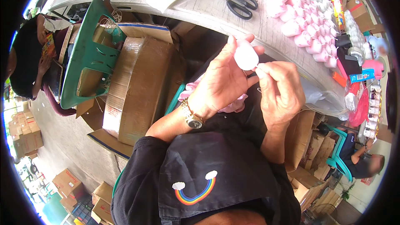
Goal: The person threads small pink cylindrical objects onto a string, then wraps a pink cloth around the assembled items. The person uses scissors to cut the string and continues to add more pink objects to the string.
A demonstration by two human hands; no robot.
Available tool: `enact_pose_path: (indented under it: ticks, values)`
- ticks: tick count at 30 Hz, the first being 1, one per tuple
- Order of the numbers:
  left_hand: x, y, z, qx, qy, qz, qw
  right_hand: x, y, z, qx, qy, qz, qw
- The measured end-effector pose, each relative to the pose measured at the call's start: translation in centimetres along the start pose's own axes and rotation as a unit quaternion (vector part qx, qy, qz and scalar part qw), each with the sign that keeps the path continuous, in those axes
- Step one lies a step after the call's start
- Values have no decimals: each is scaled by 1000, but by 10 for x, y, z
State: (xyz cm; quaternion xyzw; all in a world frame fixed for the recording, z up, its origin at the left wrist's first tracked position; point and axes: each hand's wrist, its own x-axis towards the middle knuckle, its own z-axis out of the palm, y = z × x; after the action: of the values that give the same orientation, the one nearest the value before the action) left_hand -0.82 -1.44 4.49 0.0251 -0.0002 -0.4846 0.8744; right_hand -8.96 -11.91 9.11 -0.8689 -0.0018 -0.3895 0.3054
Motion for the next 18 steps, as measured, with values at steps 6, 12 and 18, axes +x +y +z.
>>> enact_pose_path:
  ticks: [6, 12, 18]
  values:
    - [1, -11, 8, 65, 33, 67, 995, 0, -6, 0, -81, 9, -20, 996]
    - [1, -17, 2, 107, 22, 126, 986, -2, 2, 5, -113, 25, -40, 992]
    - [3, -11, -5, 145, 22, 136, 980, 2, -8, 2, -68, -24, 10, 997]
